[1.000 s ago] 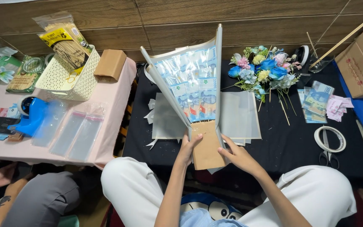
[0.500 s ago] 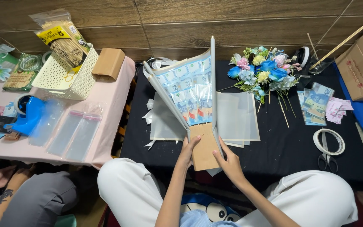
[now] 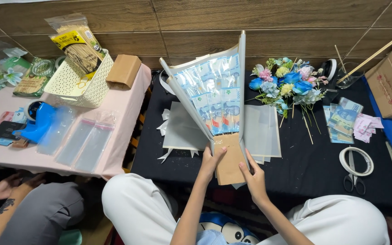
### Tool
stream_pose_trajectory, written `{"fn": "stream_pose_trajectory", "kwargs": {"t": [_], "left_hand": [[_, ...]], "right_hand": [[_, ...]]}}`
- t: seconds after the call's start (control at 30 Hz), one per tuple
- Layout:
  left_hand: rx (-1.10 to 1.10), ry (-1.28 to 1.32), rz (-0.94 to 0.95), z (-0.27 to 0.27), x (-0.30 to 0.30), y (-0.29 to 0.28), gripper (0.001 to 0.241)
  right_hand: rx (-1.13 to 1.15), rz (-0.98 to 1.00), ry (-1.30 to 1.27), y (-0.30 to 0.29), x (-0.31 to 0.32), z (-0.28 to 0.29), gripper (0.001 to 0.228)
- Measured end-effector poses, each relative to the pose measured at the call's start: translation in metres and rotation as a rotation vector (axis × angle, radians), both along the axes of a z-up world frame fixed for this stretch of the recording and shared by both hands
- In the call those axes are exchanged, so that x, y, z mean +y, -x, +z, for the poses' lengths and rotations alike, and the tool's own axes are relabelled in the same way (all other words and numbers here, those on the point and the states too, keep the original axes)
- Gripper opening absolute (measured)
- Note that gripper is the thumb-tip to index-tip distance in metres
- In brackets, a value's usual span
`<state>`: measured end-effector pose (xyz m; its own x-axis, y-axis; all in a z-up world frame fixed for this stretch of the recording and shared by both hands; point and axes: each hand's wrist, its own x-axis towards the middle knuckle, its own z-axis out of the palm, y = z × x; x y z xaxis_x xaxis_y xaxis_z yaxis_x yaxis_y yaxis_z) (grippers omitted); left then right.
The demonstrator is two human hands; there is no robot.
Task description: Assembling and wrapping a money bouquet using banknotes, decorative paper, and tape.
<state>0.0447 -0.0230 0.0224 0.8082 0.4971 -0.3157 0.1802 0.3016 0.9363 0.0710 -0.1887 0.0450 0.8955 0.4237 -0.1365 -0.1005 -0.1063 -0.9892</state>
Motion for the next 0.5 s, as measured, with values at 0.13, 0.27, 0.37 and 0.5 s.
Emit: {"fn": "stream_pose_trajectory", "kwargs": {"t": [0.13, 0.27, 0.37, 0.5], "left_hand": [[-0.001, -0.019, -0.005, 0.004, -0.006, 0.002, 0.084], [-0.027, -0.038, -0.001, 0.003, -0.01, 0.003, 0.089], [-0.009, -0.067, -0.003, 0.001, -0.015, 0.003, 0.088], [0.065, -0.265, 0.041, 0.007, -0.024, 0.002, 0.071]], "right_hand": [[0.014, -0.013, -0.001, 0.003, -0.003, -0.007, 0.069], [0.012, -0.051, -0.036, 0.007, -0.005, -0.014, 0.068], [0.02, -0.062, -0.035, 0.009, -0.008, -0.016, 0.069], [0.07, -0.089, -0.064, 0.009, -0.007, -0.016, 0.069]]}}
